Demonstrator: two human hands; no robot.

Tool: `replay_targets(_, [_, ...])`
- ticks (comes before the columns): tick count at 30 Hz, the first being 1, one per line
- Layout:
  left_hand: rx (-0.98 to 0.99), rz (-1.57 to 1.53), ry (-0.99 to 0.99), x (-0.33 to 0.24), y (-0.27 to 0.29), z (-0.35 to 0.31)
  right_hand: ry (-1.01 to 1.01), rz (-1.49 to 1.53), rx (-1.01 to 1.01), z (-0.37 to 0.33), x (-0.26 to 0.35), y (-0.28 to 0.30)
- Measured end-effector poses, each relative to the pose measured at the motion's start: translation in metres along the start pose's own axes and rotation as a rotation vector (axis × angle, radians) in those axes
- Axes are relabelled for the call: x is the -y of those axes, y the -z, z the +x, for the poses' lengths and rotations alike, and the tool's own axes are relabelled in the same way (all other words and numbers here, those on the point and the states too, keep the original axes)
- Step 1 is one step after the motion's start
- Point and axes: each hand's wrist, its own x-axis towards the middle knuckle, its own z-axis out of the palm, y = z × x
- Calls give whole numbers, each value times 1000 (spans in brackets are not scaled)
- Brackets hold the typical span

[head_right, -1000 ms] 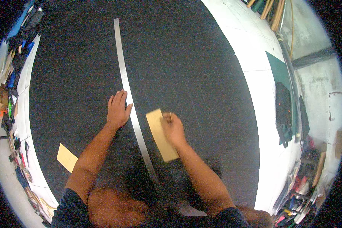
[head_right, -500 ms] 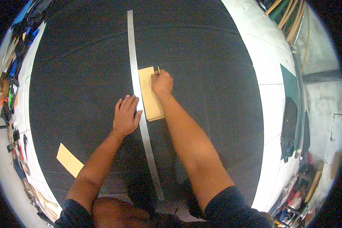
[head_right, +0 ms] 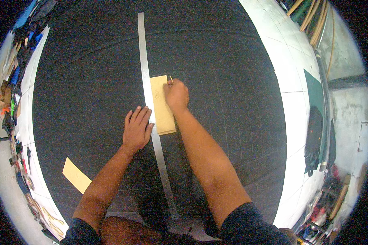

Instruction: The person uses a metal ruler and a pencil to draw straight lines on a large black fabric laid on the floor. They repeatedly reposition the ruler and a yellow paper template, marking multiple parallel lines across the fabric surface.

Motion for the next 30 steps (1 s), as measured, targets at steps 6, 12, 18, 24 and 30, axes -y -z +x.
replay_targets(6, [-21, 17, -15, 2, -2, -1, -12, -9, 5, -1, 2, 0])
replay_targets(12, [-16, 12, -7, 2, -2, -1, 12, 10, 18, 0, -1, 1])
replay_targets(18, [-3, 19, -8, 1, 0, -1, 33, 17, -7, -1, -2, 0])
replay_targets(24, [-3, -7, 7, -1, 1, -1, 52, -31, 17, -1, -2, 3])
replay_targets(30, [-38, 6, -6, 8, -6, -6, 20, 59, 86, -27, -5, 33])
